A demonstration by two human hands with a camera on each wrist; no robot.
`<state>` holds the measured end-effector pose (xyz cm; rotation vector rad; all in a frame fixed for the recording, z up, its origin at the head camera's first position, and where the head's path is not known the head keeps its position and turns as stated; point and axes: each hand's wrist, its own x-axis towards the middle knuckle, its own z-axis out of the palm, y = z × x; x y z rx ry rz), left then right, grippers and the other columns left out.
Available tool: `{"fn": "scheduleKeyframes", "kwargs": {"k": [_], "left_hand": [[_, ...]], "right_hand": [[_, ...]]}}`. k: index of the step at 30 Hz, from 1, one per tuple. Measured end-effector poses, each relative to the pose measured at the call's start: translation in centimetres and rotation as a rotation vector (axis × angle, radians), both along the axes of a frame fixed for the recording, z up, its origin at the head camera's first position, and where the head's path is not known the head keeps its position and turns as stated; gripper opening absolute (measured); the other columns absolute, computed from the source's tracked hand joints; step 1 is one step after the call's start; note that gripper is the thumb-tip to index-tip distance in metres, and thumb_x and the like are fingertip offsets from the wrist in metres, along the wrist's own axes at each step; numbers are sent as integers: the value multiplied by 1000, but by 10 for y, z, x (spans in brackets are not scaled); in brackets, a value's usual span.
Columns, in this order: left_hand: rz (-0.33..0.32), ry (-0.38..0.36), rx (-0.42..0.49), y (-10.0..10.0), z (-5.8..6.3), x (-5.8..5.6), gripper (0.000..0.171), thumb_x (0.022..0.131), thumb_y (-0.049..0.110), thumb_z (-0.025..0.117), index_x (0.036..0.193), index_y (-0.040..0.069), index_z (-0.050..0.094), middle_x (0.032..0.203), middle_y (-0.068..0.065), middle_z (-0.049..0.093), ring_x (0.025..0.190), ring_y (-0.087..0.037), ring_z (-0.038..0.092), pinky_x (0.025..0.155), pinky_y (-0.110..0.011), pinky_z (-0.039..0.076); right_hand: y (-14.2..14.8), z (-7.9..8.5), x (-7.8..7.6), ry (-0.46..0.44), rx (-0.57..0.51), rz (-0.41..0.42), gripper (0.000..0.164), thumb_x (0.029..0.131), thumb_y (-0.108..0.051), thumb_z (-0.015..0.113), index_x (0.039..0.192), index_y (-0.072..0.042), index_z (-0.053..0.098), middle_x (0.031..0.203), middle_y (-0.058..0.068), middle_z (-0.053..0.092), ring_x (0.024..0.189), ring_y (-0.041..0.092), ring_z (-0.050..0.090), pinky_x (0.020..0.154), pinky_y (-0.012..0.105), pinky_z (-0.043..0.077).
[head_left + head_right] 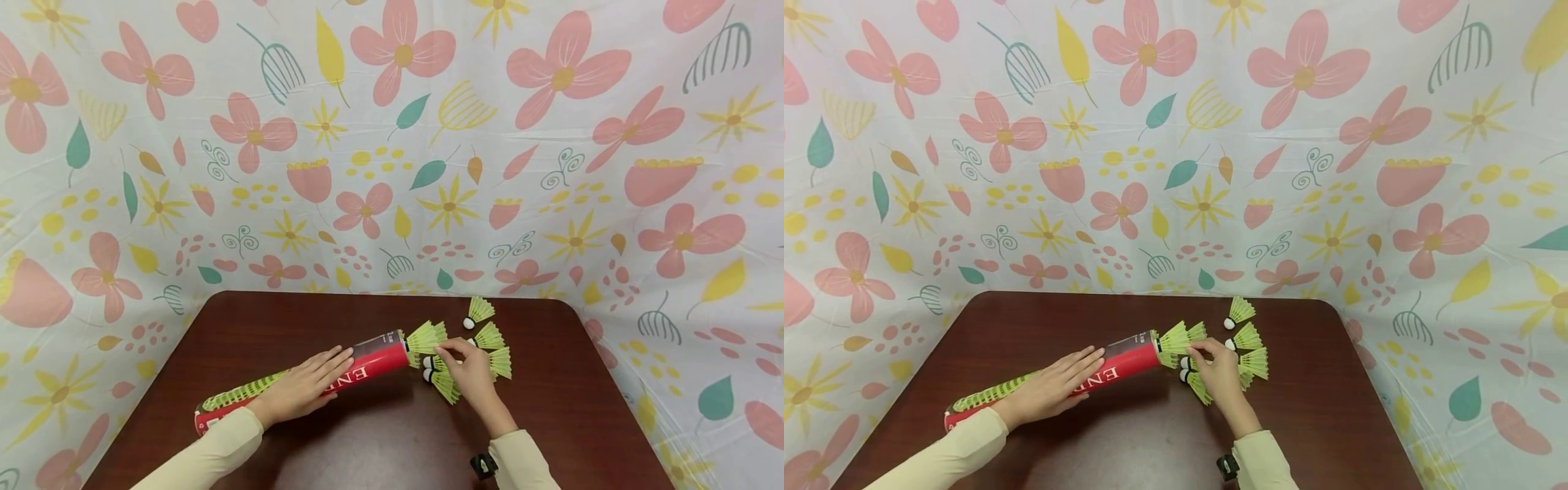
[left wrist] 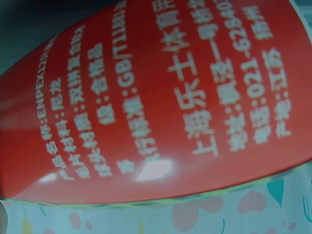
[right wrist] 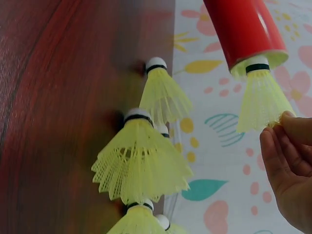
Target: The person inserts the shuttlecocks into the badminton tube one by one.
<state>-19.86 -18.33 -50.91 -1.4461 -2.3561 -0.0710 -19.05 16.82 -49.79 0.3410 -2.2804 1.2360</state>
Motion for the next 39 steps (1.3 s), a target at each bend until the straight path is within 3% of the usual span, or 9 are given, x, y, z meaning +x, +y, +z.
{"fn": "scheduleKeyframes", "kwargs": {"k": [7, 13, 16, 23, 31, 39], "left_hand": [[0, -1, 10, 0, -4, 0, 83, 87, 34, 70, 152, 5, 26, 157, -10, 25, 139, -31, 33, 112, -38, 30], [2, -13, 16, 2, -5, 0, 85, 85, 32, 73, 152, 6, 26, 158, -9, 24, 143, -27, 27, 116, -34, 21], [-3, -12, 20, 3, -4, 0, 85, 86, 32, 73, 152, 6, 27, 157, -9, 26, 141, -28, 29, 114, -36, 25], [-9, 0, 19, 3, -2, -2, 81, 89, 35, 68, 151, 4, 27, 156, -11, 27, 138, -33, 35, 108, -43, 36], [-7, -12, 31, 2, -3, 0, 79, 89, 34, 67, 151, 5, 28, 156, -10, 27, 138, -31, 34, 110, -40, 34], [2, -18, 8, 3, -5, 1, 88, 84, 31, 75, 152, 6, 25, 158, -9, 24, 139, -32, 34, 112, -38, 30]], "right_hand": [[-10, -2, 0, 48, -9, 48, 8, 78, 0, 76, 85, -5, 75, 80, 0, 70, 72, 15, 67, 63, 25, 55], [-16, -4, 0, 7, -25, 85, 9, 79, 0, 75, 86, -5, 75, 83, 0, 70, 75, 15, 67, 66, 26, 56], [-18, -4, -1, -7, -20, 92, 9, 79, 1, 75, 86, -5, 75, 83, 0, 70, 76, 15, 67, 67, 28, 56], [-21, -4, -2, 58, 34, 101, 6, 82, 0, 73, 86, -3, 74, 84, 5, 71, 77, 17, 67, 71, 35, 57], [-24, -5, -4, 53, 58, 111, 6, 83, 0, 72, 88, -3, 74, 85, 6, 71, 80, 19, 67, 69, 35, 55], [-28, -8, -5, 27, 71, 124, 8, 81, 0, 74, 85, -7, 75, 87, 4, 72, 83, 20, 68, 73, 36, 56]]}}
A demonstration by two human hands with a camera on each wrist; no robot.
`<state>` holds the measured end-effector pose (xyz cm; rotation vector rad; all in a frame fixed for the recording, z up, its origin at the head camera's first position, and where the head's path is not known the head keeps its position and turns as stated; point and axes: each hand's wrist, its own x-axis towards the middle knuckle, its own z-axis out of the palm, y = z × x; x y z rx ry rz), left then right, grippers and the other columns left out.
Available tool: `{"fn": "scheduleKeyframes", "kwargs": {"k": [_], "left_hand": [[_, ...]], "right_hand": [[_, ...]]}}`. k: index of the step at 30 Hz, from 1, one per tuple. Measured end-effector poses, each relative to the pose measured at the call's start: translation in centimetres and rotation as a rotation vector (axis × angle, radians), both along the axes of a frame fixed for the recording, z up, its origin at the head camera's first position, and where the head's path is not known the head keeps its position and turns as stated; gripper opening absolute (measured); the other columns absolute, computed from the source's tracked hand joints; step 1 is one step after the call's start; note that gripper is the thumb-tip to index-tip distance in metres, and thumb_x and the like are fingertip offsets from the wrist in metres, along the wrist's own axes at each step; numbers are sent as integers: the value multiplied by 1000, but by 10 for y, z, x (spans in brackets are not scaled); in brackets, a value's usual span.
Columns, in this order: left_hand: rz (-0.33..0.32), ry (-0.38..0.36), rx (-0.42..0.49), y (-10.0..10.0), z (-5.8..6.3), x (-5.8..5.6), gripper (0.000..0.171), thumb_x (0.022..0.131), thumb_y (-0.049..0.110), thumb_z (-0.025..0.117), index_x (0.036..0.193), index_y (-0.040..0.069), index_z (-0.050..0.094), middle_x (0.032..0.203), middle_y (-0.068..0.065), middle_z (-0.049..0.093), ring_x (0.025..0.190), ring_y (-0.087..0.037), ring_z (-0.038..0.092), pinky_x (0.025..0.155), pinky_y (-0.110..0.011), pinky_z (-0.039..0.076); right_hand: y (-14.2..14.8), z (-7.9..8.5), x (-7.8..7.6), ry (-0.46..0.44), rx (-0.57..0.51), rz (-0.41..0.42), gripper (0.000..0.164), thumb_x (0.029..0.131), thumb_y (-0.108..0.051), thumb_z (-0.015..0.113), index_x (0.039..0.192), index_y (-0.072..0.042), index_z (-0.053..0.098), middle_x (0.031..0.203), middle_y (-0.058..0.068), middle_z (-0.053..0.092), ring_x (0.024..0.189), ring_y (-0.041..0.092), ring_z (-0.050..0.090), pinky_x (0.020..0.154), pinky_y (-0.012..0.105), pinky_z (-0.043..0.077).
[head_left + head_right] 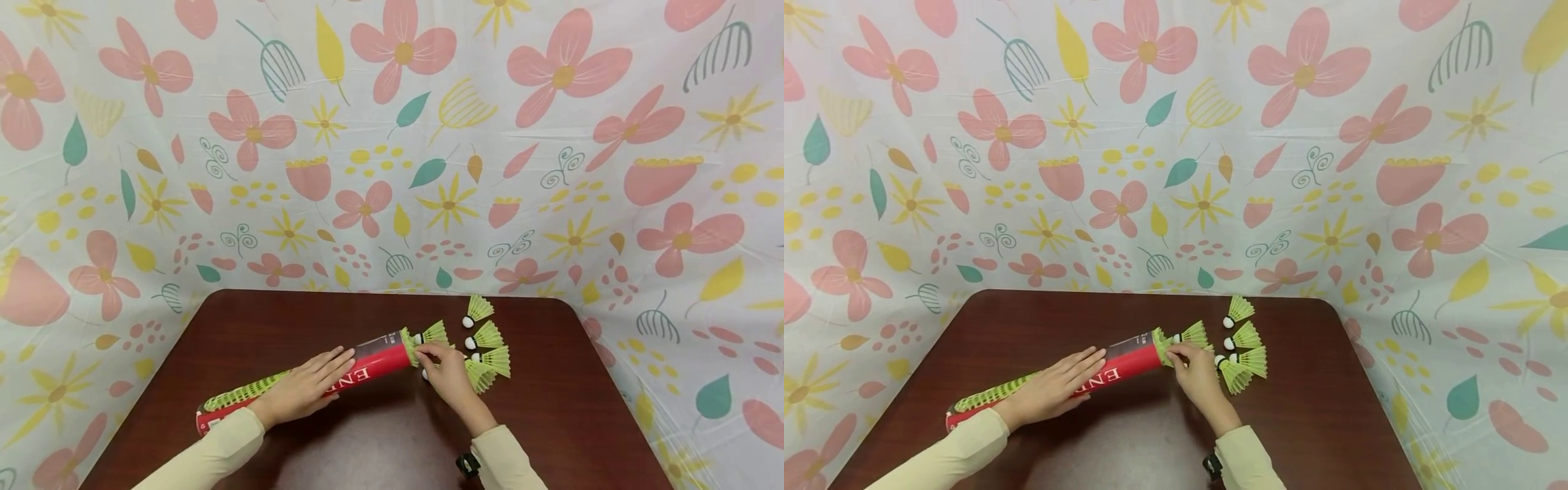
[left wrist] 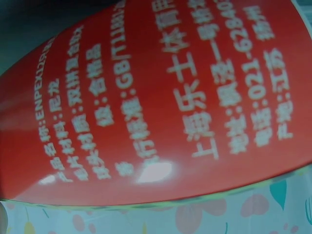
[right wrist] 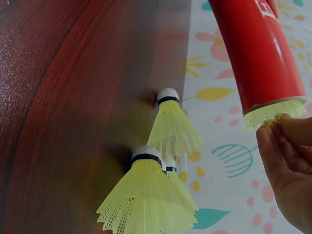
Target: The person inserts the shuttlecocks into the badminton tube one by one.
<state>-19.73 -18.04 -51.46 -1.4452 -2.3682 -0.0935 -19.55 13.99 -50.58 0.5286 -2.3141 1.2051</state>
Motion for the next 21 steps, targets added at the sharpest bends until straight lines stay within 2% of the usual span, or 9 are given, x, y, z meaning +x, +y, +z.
{"fn": "scheduleKeyframes", "kwargs": {"k": [7, 14, 21], "left_hand": [[-6, 13, 6, 0, -1, 0, 93, 79, 29, 79, 151, 4, 26, 157, -10, 26, 137, -33, 35, 114, -36, 26], [-13, 38, 7, 0, -2, 0, 92, 80, 30, 79, 151, 3, 28, 156, -11, 27, 137, -33, 37, 110, -39, 33], [-10, 32, 11, 1, -3, 0, 95, 78, 29, 80, 151, 4, 26, 157, -10, 26, 137, -32, 36, 108, -41, 35]], "right_hand": [[-4, -1, 1, 7, 7, 15, 11, 80, 1, 74, 83, -9, 75, 84, 4, 72, 80, 18, 68, 70, 35, 56], [-7, -1, 2, -8, 5, 28, 10, 79, 2, 74, 83, -7, 75, 84, 2, 72, 81, 18, 68, 70, 32, 56], [-8, -1, 4, -65, 37, 24, 11, 80, 2, 74, 86, -7, 76, 88, 2, 73, 84, 18, 69, 71, 33, 56]]}}
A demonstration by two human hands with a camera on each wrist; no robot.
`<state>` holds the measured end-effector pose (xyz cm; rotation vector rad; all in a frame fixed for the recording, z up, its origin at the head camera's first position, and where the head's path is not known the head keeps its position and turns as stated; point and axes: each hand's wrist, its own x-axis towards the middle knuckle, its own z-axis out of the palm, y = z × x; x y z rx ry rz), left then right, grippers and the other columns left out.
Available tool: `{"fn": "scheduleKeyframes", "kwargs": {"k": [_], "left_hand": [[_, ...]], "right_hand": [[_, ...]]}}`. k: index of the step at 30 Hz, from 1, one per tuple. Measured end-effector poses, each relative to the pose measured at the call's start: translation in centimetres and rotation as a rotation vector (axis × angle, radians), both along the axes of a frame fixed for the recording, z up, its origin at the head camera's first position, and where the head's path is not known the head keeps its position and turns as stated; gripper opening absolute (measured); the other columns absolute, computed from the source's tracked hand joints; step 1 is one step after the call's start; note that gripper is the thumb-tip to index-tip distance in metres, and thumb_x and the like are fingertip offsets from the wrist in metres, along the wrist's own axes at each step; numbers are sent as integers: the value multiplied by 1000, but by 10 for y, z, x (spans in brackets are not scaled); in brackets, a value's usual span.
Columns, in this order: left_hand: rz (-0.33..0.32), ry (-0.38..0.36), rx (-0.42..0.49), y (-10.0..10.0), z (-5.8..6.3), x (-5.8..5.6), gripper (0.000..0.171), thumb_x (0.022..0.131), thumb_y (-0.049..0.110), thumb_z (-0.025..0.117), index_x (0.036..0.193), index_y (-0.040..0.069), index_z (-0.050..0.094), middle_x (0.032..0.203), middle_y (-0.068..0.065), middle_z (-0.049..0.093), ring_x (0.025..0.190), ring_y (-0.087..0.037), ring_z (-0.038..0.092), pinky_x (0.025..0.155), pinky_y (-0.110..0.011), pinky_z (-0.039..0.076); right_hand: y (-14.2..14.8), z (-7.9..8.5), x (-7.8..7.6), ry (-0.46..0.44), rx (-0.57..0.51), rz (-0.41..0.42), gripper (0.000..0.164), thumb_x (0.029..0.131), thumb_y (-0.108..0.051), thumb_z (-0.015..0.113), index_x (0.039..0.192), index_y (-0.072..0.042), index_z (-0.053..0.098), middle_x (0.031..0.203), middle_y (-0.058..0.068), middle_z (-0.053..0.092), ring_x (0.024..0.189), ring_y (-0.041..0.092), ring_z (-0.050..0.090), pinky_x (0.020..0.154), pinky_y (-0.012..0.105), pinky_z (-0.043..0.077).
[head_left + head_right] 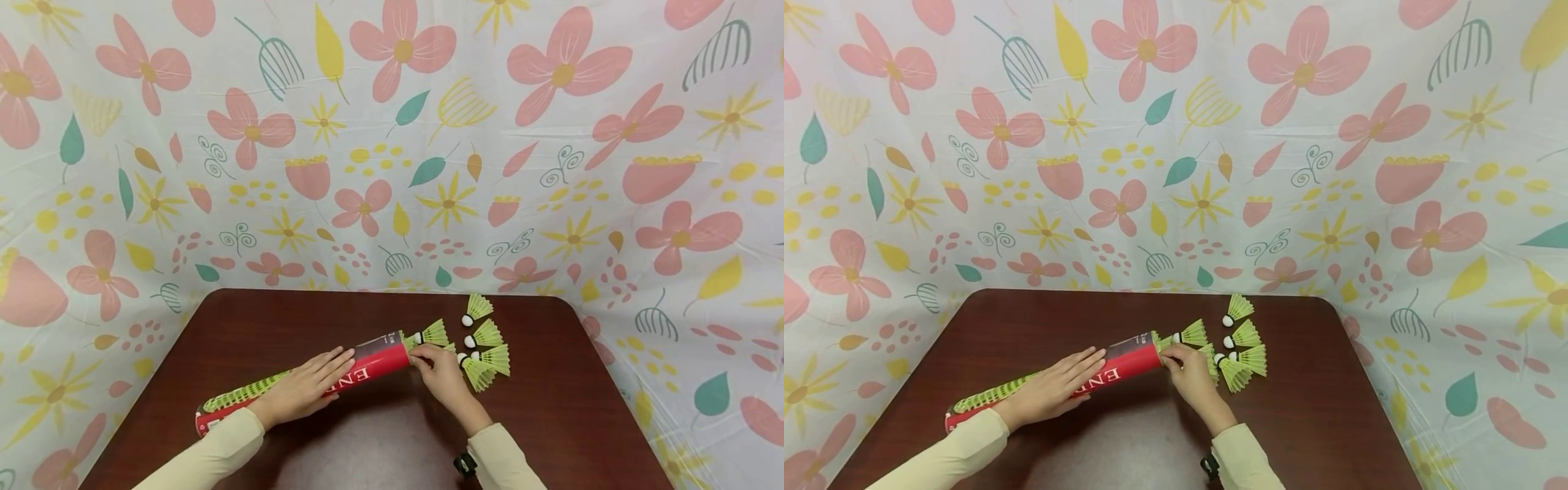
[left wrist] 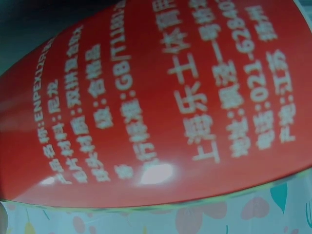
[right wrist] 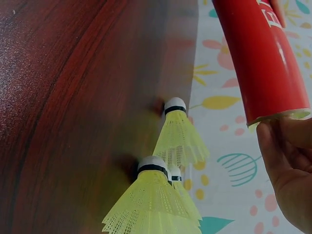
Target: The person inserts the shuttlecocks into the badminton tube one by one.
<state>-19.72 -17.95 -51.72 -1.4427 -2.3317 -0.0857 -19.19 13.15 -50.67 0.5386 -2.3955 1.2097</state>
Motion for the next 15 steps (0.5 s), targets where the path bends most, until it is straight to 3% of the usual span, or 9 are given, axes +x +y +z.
{"fn": "scheduleKeyframes", "kwargs": {"k": [8, 15], "left_hand": [[5, -19, 3, 0, -1, 1, 96, 77, 28, 82, 152, 5, 26, 157, -9, 26, 137, -32, 36, 108, -41, 36], [-14, 0, 1, -4, -5, -1, 87, 84, 30, 75, 151, 3, 27, 156, -12, 26, 138, -32, 34, 108, -42, 35]], "right_hand": [[-1, -2, 0, 25, 13, 27, 15, 77, 7, 73, 84, -6, 74, 87, 2, 72, 82, 18, 68, 67, 30, 55], [1, -1, 1, -61, 26, 51, 13, 80, 4, 72, 88, -6, 75, 91, 6, 72, 87, 21, 68, 72, 30, 55]]}}
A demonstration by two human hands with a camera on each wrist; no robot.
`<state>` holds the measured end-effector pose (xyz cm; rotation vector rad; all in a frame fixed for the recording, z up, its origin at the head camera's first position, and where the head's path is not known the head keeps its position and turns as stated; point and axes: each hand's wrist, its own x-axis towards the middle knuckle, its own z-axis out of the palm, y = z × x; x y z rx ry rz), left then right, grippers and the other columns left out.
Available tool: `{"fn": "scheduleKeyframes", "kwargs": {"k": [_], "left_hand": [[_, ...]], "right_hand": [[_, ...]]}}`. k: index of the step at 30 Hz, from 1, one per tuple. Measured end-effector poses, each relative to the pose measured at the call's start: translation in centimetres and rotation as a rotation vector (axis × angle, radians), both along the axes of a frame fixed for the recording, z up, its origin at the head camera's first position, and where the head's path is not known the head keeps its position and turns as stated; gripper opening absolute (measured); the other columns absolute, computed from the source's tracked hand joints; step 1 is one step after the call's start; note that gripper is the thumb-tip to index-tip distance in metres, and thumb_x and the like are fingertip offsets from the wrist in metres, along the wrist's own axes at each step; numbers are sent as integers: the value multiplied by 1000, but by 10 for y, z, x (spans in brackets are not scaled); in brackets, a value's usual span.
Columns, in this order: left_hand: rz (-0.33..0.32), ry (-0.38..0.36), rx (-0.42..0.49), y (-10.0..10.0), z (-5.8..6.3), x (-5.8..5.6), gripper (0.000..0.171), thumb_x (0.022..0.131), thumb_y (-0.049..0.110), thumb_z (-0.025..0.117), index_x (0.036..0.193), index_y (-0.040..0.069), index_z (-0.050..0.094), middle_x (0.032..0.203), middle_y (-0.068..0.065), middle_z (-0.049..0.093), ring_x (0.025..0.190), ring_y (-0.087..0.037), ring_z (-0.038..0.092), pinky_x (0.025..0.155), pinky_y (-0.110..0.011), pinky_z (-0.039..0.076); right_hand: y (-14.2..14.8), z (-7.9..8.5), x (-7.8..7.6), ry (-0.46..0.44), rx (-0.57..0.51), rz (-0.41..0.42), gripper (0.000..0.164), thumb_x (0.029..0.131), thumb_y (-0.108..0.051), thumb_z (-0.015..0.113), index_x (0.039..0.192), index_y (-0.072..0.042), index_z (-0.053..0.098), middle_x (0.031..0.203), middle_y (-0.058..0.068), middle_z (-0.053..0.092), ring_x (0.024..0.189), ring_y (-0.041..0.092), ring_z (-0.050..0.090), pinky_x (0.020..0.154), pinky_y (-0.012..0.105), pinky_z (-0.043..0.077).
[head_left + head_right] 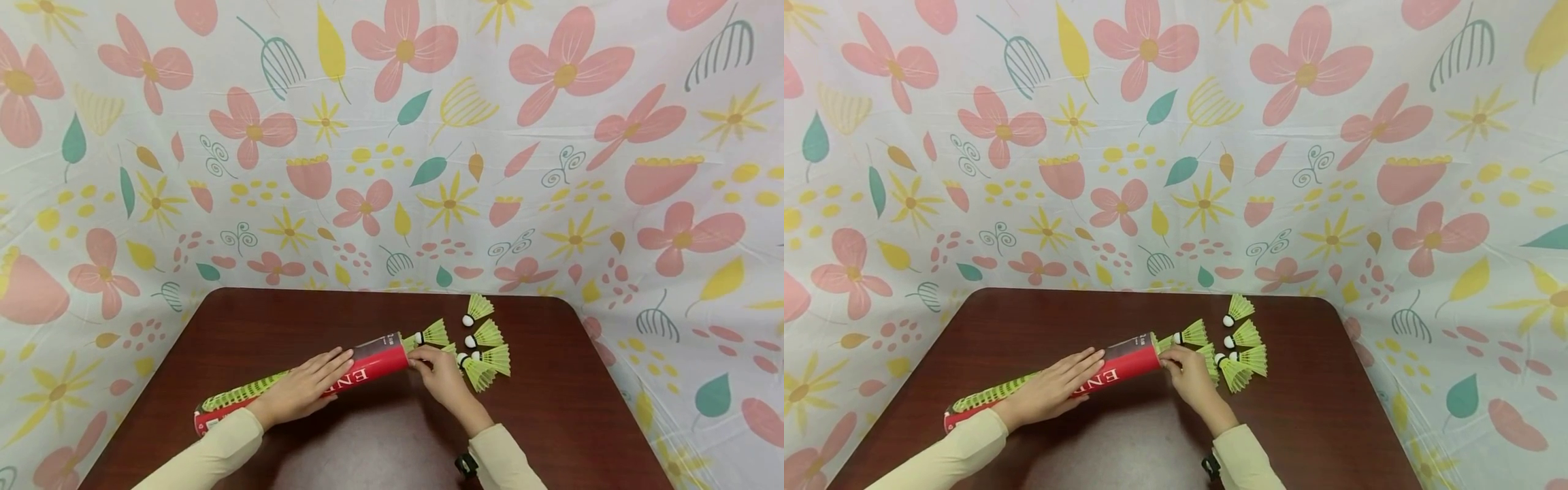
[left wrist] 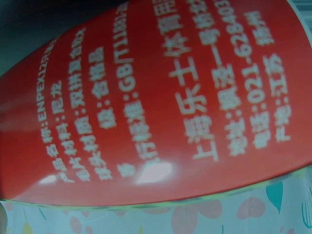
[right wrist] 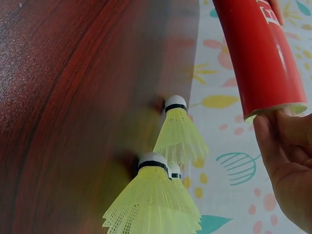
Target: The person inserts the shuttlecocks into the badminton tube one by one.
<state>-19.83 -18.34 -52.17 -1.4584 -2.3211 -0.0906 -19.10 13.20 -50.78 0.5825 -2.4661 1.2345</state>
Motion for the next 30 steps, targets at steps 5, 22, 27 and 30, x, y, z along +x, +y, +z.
{"fn": "scheduleKeyframes", "kwargs": {"k": [5, 22, 27, 30], "left_hand": [[9, -5, 10, -2, 0, 0, 86, 84, 30, 74, 151, 4, 27, 157, -10, 25, 140, -30, 32, 112, -39, 30], [28, -15, 17, -5, 2, 0, 97, 75, 27, 82, 151, 5, 27, 156, -10, 27, 139, -30, 33, 112, -39, 30], [31, -25, 12, -7, 0, 0, 96, 77, 27, 81, 152, 6, 25, 158, -9, 24, 140, -30, 32, 116, -34, 21], [28, -26, 10, -7, -1, 0, 96, 77, 27, 81, 152, 6, 25, 157, -9, 25, 140, -30, 32, 116, -34, 20]], "right_hand": [[8, 4, 3, -43, -24, 0, 13, 83, 1, 70, 93, -6, 76, 94, 3, 72, 86, 21, 68, 71, 29, 55], [61, 0, 11, -24, 1, -189, 14, 86, -1, 68, 99, -5, 74, 96, 8, 71, 85, 25, 68, 65, 32, 55], [69, -6, 17, -71, 2, -214, 15, 87, -2, 68, 100, -3, 74, 96, 10, 71, 86, 27, 68, 65, 32, 56], [72, -11, 21, -100, 3, -229, 13, 87, -2, 68, 99, -1, 73, 95, 10, 72, 85, 27, 68, 63, 29, 54]]}}
